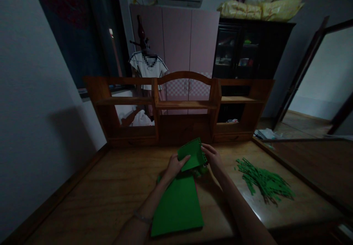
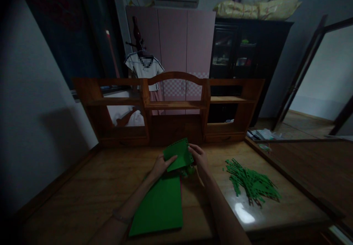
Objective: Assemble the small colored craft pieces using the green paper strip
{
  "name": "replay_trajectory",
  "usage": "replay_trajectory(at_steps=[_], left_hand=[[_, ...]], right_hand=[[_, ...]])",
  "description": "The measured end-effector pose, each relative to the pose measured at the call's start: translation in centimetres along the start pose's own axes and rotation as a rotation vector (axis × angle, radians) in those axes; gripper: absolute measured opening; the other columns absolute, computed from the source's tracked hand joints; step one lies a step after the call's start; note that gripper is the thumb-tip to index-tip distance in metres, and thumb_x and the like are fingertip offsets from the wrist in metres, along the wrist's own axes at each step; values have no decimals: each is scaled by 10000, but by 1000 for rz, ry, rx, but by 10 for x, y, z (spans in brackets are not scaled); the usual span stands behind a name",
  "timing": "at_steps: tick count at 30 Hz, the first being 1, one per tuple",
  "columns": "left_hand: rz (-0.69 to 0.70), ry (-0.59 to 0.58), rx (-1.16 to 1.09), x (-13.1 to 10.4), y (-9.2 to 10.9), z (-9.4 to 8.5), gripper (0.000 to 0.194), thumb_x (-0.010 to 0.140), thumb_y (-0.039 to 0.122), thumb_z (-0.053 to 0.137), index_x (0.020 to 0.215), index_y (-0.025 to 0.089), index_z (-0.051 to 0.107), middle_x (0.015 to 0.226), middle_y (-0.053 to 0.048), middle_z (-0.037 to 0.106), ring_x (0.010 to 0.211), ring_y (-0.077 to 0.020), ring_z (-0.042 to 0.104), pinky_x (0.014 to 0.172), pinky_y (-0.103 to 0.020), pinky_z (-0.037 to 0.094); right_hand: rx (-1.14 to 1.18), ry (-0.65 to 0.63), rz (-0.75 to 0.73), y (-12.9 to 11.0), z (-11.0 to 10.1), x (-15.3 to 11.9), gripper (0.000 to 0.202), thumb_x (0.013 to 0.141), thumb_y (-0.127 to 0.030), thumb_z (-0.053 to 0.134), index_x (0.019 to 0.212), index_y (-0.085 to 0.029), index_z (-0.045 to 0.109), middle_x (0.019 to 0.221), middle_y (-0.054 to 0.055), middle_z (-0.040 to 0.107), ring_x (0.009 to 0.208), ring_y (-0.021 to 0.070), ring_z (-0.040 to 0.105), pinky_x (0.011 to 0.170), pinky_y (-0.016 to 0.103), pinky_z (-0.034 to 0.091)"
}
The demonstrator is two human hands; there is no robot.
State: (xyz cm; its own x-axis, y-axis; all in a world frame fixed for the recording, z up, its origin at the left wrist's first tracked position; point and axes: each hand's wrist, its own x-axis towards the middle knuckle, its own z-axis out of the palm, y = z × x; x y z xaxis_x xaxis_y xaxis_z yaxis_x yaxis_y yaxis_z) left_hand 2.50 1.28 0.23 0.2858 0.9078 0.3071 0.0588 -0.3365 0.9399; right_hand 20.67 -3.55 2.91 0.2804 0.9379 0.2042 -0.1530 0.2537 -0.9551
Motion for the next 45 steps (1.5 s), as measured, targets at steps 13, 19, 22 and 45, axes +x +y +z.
replay_trajectory(at_steps=[13, 19, 22, 45], left_hand=[[20, -6, 46, 0, -4, 2, 411, 699, 423, 671, 982, 125, 673, 971, -104, 690, 869, -238, 650, 799, -351, 511], [20, -48, 39, -1, -2, 2, 358, 703, 422, 663, 910, 132, 691, 917, -93, 703, 819, -232, 657, 748, -325, 520], [45, -56, 38, -4, 0, 0, 346, 698, 406, 670, 910, 133, 692, 929, -92, 701, 827, -229, 657, 759, -321, 517], [-151, 243, -478, 13, -19, -13, 550, 690, 561, 616, 968, 86, 622, 804, -91, 688, 578, -166, 640, 537, -261, 500]], right_hand=[[245, -86, 43, -9, -4, 3, 483, 720, -349, 656, 1186, -272, 559, 1148, 43, 628, 1030, 215, 595, 767, 291, 502], [238, -93, -16, -8, -7, 4, 436, 698, -295, 689, 1122, -259, 595, 1205, 45, 595, 1106, 233, 552, 851, 332, 488], [270, -78, -28, -5, -11, 8, 414, 688, -290, 689, 1093, -263, 609, 1205, 38, 596, 1147, 226, 525, 885, 332, 481], [-381, 11, -349, -38, -8, 8, 283, 813, -429, 509, 952, -209, 620, 775, 60, 643, 680, 198, 611, 656, 321, 457]])
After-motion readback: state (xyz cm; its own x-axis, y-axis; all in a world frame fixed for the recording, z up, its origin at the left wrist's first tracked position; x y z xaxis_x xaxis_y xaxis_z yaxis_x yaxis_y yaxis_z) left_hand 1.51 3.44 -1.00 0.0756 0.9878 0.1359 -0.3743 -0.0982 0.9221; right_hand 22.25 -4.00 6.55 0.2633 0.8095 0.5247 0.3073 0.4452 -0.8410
